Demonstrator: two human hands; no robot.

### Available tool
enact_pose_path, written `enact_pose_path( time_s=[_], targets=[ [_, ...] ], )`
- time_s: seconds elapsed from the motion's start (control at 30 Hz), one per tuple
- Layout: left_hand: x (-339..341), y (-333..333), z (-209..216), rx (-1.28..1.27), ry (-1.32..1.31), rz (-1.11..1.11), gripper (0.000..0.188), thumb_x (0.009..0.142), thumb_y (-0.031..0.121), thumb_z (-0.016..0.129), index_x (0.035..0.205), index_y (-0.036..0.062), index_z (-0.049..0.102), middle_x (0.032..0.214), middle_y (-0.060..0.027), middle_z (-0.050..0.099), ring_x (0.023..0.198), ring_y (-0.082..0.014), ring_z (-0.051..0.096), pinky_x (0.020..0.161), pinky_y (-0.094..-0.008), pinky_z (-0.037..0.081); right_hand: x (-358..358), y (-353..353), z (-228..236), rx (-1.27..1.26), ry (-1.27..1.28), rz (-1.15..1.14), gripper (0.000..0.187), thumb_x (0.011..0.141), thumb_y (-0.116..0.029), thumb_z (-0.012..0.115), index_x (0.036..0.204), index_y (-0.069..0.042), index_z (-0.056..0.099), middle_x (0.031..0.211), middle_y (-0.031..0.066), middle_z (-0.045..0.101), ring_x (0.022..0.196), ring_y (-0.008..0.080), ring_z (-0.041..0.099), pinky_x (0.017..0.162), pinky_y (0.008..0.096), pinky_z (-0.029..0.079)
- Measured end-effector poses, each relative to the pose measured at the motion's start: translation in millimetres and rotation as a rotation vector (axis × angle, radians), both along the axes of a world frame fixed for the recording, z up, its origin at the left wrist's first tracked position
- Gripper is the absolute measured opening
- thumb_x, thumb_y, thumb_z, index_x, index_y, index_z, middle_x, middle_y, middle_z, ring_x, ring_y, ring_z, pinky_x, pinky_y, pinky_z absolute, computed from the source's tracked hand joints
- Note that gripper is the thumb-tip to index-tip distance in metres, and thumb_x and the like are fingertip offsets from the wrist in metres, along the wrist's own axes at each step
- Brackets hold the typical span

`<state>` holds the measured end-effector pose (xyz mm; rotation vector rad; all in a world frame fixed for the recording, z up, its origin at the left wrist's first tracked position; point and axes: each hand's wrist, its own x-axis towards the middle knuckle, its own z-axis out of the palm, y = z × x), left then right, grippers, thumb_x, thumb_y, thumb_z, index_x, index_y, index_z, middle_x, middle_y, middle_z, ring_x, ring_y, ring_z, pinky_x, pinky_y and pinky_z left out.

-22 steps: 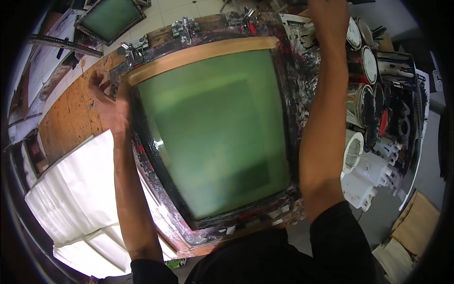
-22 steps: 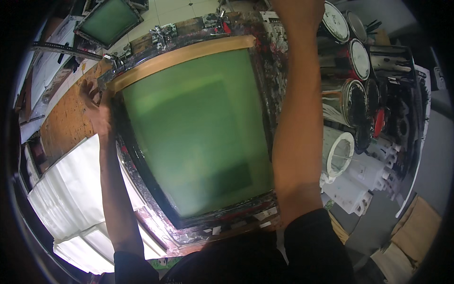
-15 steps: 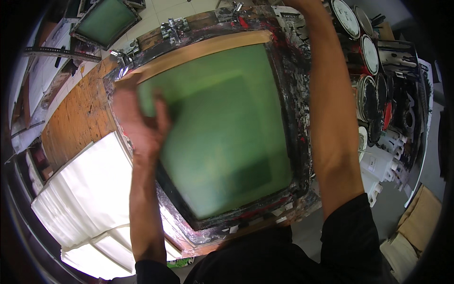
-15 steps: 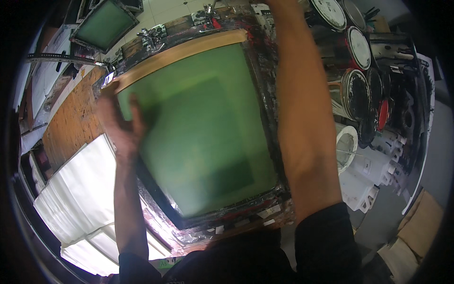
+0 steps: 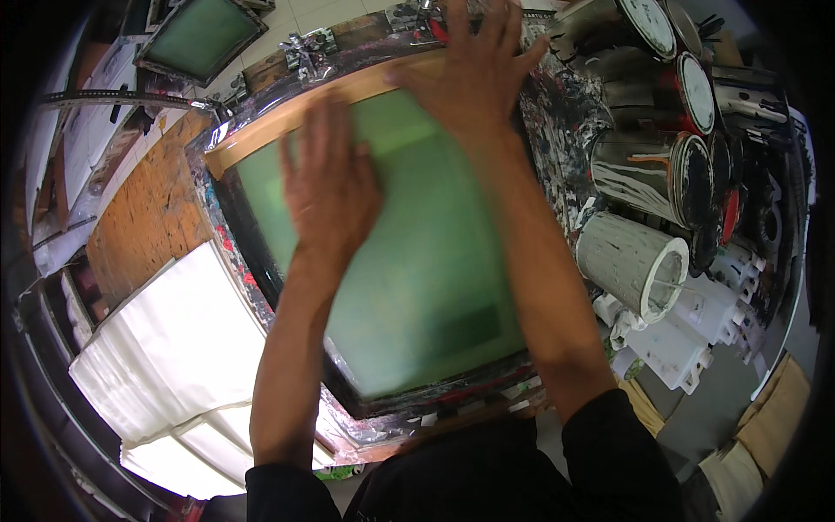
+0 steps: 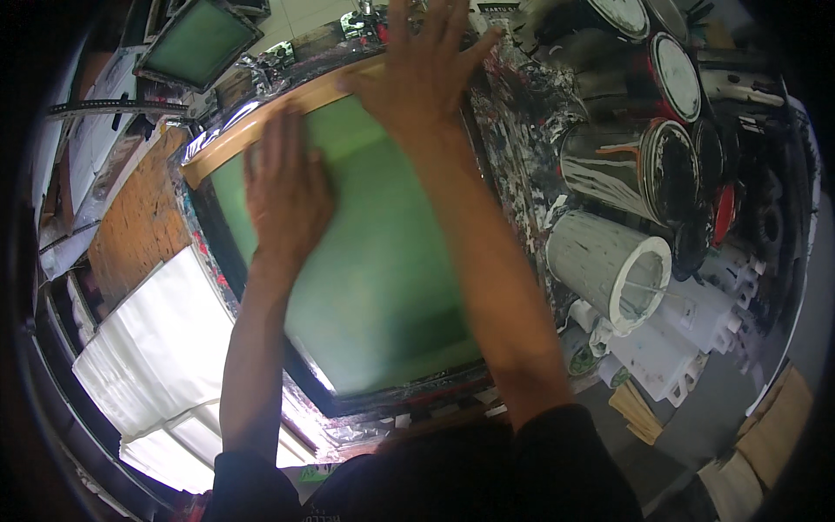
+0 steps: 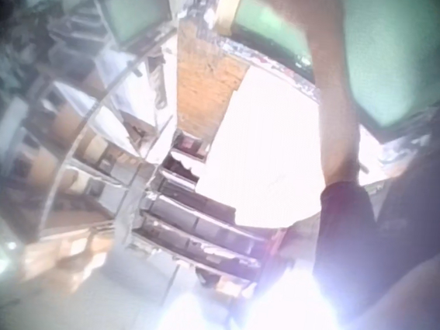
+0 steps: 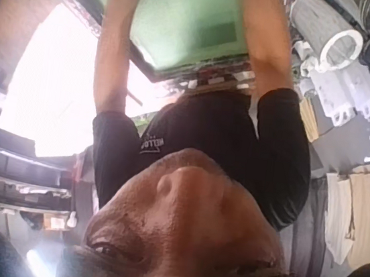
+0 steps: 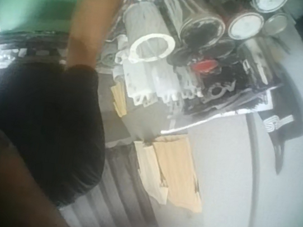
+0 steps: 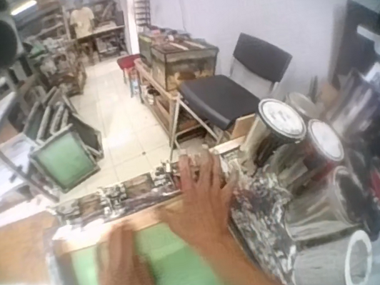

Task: The person tapes the edges of a green screen printing frame using clear adhesive tape. They repeatedly tear tape, apply it along the frame edges, and smooth it down by hand.

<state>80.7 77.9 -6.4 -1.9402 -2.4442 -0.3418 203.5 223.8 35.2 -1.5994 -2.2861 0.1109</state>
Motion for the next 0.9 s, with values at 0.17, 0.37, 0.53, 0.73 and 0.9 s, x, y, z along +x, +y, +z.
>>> enact_pose_path(
  time_s=[0.17, 0.37, 0.53, 0.73, 0.9],
  targets=[
    [-56.3, -35.0, 16.4, -0.067, 0.111, 0.200, 0.051, 0.103, 0.027, 0.048, 0.147, 0.0014, 0.046, 0.151, -0.0216, 0.047, 0.140, -0.0362, 0.048, 0.119, -0.0486, 0.034, 5.0, 14.9, -34.6, 0.205, -0.022, -0.238, 0.119, 0.066, -0.047, 0.089, 0.159, -0.007, 0.027, 0.164, 0.0301, 0.014, 0.154, 0.0474, 0.007, 0.114, 0.0765, 0.009],
    [-79.6, -45.8, 11.6, 0.098, 0.027, 0.193, 0.050, 0.099, 0.025, 0.062, 0.138, -0.0026, 0.051, 0.139, -0.0252, 0.054, 0.123, -0.0413, 0.057, 0.107, -0.0478, 0.044, 25.0, 17.7, -25.0, 0.342, 0.008, -0.263, 0.070, 0.081, -0.024, 0.078, 0.140, -0.002, 0.046, 0.145, 0.0291, 0.043, 0.139, 0.0420, 0.037, 0.109, 0.0621, 0.031],
    [-100.8, -36.1, 21.8, 0.316, 0.284, 0.471, 0.063, 0.089, 0.033, 0.077, 0.133, -0.0037, 0.050, 0.121, -0.0237, 0.060, 0.106, -0.0414, 0.059, 0.097, -0.0505, 0.045, 23.2, -35.1, -27.7, 0.346, 0.349, 0.135, 0.032, 0.087, -0.013, 0.068, 0.116, 0.000, 0.064, 0.130, 0.0224, 0.059, 0.129, 0.0391, 0.051, 0.103, 0.0556, 0.042],
    [-130.6, -27.7, -0.3, 0.275, -0.225, 0.676, 0.067, 0.083, 0.030, 0.079, 0.129, -0.0085, 0.050, 0.119, -0.0234, 0.058, 0.116, -0.0388, 0.055, 0.099, -0.0506, 0.042, -30.8, -72.1, -53.7, 0.173, 0.424, 0.434, 0.022, 0.089, -0.003, 0.066, 0.111, -0.002, 0.068, 0.110, 0.0115, 0.069, 0.111, 0.0323, 0.064, 0.096, 0.0449, 0.050],
    [-104.2, -41.8, 15.4, 0.494, -0.094, 0.533, 0.057, 0.086, 0.024, 0.076, 0.128, -0.0074, 0.053, 0.116, -0.0209, 0.059, 0.106, -0.0334, 0.058, 0.095, -0.0475, 0.046, 15.4, -52.4, -27.7, 0.001, 0.784, 0.022, 0.013, 0.095, -0.009, 0.065, 0.104, -0.002, 0.072, 0.091, 0.0104, 0.072, 0.086, 0.0238, 0.069, 0.077, 0.0356, 0.054]
  ],
)
